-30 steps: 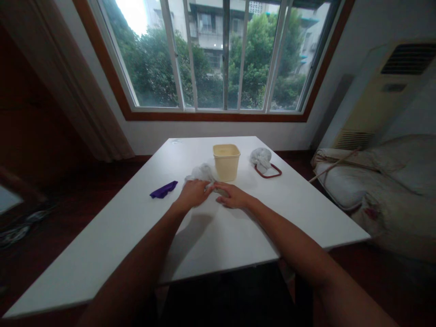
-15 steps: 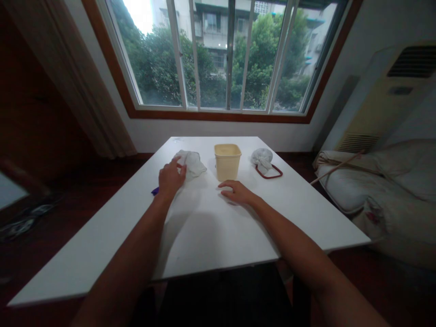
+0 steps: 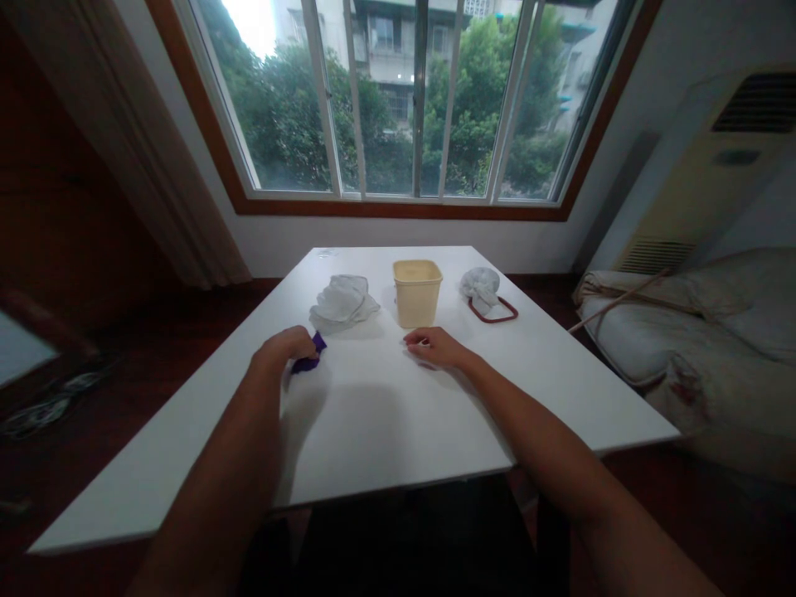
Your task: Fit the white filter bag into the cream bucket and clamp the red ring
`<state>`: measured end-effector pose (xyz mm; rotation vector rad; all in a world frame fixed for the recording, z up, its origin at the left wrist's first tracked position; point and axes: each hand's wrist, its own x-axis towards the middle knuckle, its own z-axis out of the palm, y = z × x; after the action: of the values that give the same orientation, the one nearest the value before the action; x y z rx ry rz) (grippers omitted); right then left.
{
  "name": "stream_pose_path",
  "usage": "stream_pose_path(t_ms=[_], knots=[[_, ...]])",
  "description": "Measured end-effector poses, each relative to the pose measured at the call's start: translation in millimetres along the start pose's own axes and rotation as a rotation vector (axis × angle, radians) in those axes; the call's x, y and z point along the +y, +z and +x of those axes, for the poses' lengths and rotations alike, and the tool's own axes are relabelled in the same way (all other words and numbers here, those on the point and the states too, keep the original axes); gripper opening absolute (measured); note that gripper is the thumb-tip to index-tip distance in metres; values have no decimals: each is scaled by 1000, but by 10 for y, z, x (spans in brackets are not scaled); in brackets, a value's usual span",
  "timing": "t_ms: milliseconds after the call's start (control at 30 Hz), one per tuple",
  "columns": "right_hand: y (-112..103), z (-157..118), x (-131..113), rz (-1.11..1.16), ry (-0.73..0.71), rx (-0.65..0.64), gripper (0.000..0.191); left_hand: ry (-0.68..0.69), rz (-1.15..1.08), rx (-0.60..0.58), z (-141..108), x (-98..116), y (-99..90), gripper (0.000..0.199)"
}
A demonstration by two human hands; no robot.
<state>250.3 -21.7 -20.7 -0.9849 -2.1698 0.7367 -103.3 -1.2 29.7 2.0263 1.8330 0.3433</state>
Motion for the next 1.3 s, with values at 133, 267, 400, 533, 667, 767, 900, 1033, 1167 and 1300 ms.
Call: stream_pose_path(t_ms=[133,267,400,533,667,767,900,1033,1167,1300], knots=[[52,23,-7,67,27,-14,32,213,-114,-258,-64,456,126,19],[112,86,-10,219,51,84,50,497,-539,-125,-96,926,493,27],[95,133,41,284,74,192,53,566,-716,-32,-88,1117,827,28],[36,143,96,294,74,221,34,520,-749,83,-78,1121,980,25],[-19,143,96,264,110,308,29,473,-633,223,-95,1122,996,24],[-70,136,69,224,96,367,26,456,-493,329,-119,1129,971,23],[-146,116,43,133,102,426,20,448,-392,392,-139,1129,939,23],[-201,100,40,25,119,495,18,441,-348,431,-139,1120,923,24],[-214,96,35,-3,76,515,17,446,-296,478,-148,1118,905,23],[-206,98,11,31,97,497,15,449,-302,495,-159,1129,889,22]])
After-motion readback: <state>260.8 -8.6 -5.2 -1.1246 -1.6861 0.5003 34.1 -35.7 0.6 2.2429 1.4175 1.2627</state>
